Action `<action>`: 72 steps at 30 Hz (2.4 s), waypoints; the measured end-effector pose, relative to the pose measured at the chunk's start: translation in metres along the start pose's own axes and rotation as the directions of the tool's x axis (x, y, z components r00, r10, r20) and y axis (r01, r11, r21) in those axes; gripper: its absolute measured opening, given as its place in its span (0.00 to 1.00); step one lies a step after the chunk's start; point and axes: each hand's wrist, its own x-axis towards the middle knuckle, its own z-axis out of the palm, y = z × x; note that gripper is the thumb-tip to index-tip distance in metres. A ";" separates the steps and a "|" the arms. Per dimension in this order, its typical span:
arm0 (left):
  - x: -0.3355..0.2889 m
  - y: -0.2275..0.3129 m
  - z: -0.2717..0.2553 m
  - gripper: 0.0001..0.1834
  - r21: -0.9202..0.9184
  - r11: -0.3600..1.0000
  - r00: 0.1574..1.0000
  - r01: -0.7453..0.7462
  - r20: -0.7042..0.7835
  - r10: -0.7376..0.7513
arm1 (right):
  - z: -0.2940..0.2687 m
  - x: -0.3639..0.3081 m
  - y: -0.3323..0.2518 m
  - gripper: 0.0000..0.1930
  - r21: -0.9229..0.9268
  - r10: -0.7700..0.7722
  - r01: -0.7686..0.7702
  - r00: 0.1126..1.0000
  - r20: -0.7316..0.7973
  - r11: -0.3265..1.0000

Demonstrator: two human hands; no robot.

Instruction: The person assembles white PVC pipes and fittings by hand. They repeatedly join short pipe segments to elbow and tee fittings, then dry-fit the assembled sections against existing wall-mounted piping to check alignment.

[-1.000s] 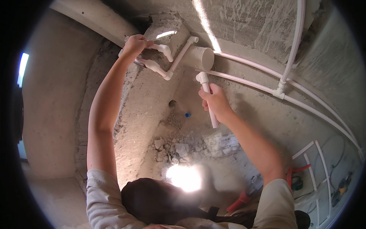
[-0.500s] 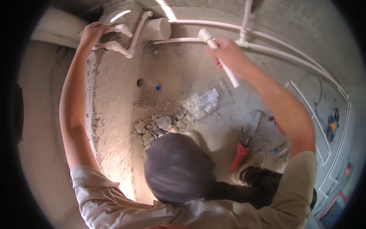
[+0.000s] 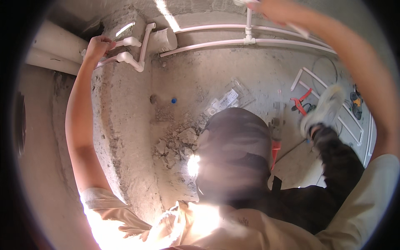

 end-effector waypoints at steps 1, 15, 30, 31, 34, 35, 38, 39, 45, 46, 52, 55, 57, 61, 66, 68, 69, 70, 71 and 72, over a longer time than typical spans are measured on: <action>0.001 0.001 -0.001 0.11 0.021 1.000 1.000 0.004 0.003 -0.004 | -0.011 0.011 -0.017 0.24 -0.156 -0.080 0.083 0.996 0.023 0.984; -0.005 -0.013 0.007 0.22 0.063 0.996 0.974 -0.063 -0.212 0.075 | -0.041 0.025 -0.154 0.15 -0.234 -0.358 0.401 0.911 0.206 0.885; -0.042 0.011 0.006 0.19 -0.112 0.993 0.968 0.023 -0.244 -0.050 | 0.218 0.161 -0.216 0.24 0.903 -0.472 0.143 0.879 0.073 0.406; -0.043 0.013 0.007 0.18 -0.136 0.989 0.970 0.054 -0.229 -0.085 | 0.222 0.166 -0.217 0.24 0.910 -0.481 0.164 0.875 0.044 0.381; -0.047 0.019 0.008 0.18 -0.128 0.992 0.966 0.020 -0.252 -0.052 | 0.233 0.178 -0.229 0.23 0.942 -0.507 0.143 0.861 0.033 0.304; -0.047 0.020 0.008 0.18 -0.138 0.990 0.966 0.020 -0.252 -0.055 | 0.235 0.181 -0.234 0.23 0.939 -0.506 0.134 0.861 0.048 0.317; -0.049 0.018 0.000 0.23 -0.054 0.998 0.937 0.026 -0.346 -0.043 | 0.240 0.184 -0.238 0.21 0.863 -0.505 0.266 0.863 -0.015 0.430; -0.051 0.016 -0.003 0.24 -0.021 1.000 0.914 -0.002 -0.405 -0.006 | 0.241 0.185 -0.239 0.21 0.836 -0.508 0.318 0.860 -0.055 0.448; -0.065 -0.030 -0.033 0.21 -0.035 0.994 0.758 0.102 -0.644 -0.101 | 0.242 0.184 -0.242 0.19 0.896 -0.522 0.311 0.846 -0.109 0.317; -0.070 -0.039 -0.035 0.20 -0.011 0.989 0.750 0.146 -0.651 -0.118 | 0.242 0.184 -0.243 0.19 0.882 -0.530 0.357 0.834 -0.152 0.308; -0.106 -0.068 -0.028 0.27 0.036 0.929 0.621 0.368 -0.753 -0.216 | 0.238 0.187 -0.245 0.18 0.799 -0.572 0.525 0.766 -0.293 0.294; -0.126 -0.061 -0.018 0.29 -0.097 0.911 0.665 0.400 -0.654 -0.362 | 0.231 0.191 -0.247 0.20 0.803 -0.600 0.520 0.753 -0.269 0.292; -0.134 -0.055 -0.013 0.25 -0.057 0.934 0.709 0.353 -0.635 -0.307 | 0.227 0.192 -0.248 0.20 0.816 -0.602 0.488 0.765 -0.229 0.310; -0.135 -0.050 -0.012 0.22 -0.061 0.933 0.736 0.355 -0.598 -0.319 | 0.226 0.196 -0.248 0.21 0.835 -0.615 0.448 0.769 -0.177 0.319; -0.136 -0.059 -0.013 0.23 -0.098 0.949 0.786 0.299 -0.539 -0.303 | 0.233 0.207 -0.240 0.30 0.617 -0.676 0.645 0.698 -0.238 0.450; -0.136 -0.064 -0.013 0.23 -0.105 0.949 0.789 0.296 -0.533 -0.305 | 0.230 0.208 -0.239 0.30 0.588 -0.682 0.674 0.683 -0.263 0.448; -0.136 -0.067 -0.013 0.23 -0.066 0.964 0.801 0.258 -0.543 -0.252 | 0.228 0.209 -0.241 0.30 0.545 -0.682 0.696 0.676 -0.277 0.468; -0.135 -0.070 -0.013 0.23 -0.087 0.961 0.793 0.263 -0.548 -0.266 | 0.225 0.207 -0.244 0.29 0.497 -0.682 0.720 0.666 -0.301 0.484; -0.135 -0.072 -0.013 0.23 -0.061 0.975 0.796 0.212 -0.568 -0.209 | 0.221 0.205 -0.246 0.29 0.556 -0.678 0.651 0.708 -0.200 0.516; -0.135 -0.073 -0.012 0.23 -0.039 0.976 0.802 0.215 -0.563 -0.199 | 0.216 0.202 -0.247 0.28 0.603 -0.661 0.571 0.744 -0.095 0.556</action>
